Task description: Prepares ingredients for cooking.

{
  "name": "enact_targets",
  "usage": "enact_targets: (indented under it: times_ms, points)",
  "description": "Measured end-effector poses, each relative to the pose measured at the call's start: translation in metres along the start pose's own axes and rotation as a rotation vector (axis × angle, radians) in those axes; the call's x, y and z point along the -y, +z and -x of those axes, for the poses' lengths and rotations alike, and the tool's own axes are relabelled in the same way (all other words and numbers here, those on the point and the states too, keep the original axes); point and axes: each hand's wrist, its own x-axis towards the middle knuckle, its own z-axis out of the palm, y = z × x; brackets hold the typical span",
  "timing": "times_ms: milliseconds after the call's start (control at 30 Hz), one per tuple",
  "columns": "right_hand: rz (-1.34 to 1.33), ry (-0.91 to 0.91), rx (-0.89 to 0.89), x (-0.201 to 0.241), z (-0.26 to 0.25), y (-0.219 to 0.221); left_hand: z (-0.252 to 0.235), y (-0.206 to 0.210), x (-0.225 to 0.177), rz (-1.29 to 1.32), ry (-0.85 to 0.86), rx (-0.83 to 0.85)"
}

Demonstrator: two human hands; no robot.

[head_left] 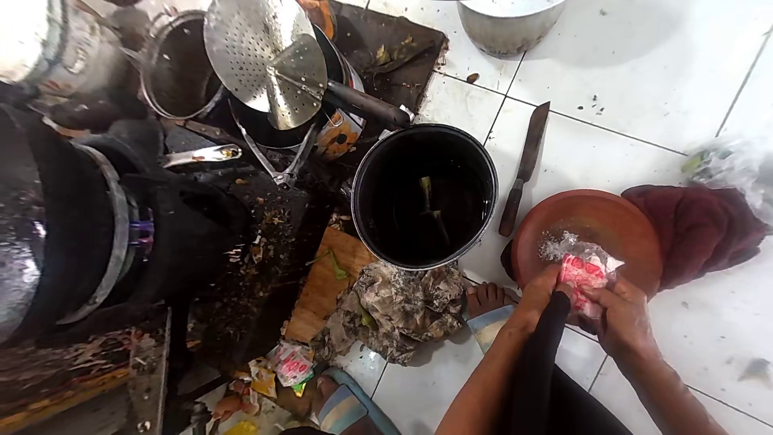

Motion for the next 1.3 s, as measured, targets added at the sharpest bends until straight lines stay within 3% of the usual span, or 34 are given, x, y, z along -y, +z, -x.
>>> enact_targets:
  times_ms: [200,367,467,667,833,1000,1133,1300]
  points:
    - [0.002,-0.065,-0.035,-0.009,-0.004,-0.005,-0.008,0.009,0.01,-0.025,0.072,-0.026]
    - [-0.025,-0.111,-0.056,-0.017,0.001,-0.014,-0.01,0.011,0.015,-0.03,0.056,0.061]
    - [-0.067,-0.249,-0.043,-0.029,0.007,-0.019,-0.01,0.011,0.018,-0.074,0.168,0.079]
    - [0.112,-0.705,0.126,-0.043,0.006,-0.026,0.008,0.009,0.015,0.076,0.395,-0.007]
    - [0.234,-0.83,0.352,-0.033,0.001,-0.002,0.031,-0.011,0.027,0.194,0.468,-0.205]
    - [0.334,-0.933,0.563,-0.03,0.005,0.05,0.066,-0.051,0.041,0.209,0.589,-0.402]
    - [0.376,-0.975,0.745,-0.023,0.018,0.087,0.1,-0.077,0.038,0.147,0.536,-0.545]
    - [0.502,-0.954,0.925,-0.019,0.022,0.108,0.126,-0.093,0.033,0.382,0.352,-0.635]
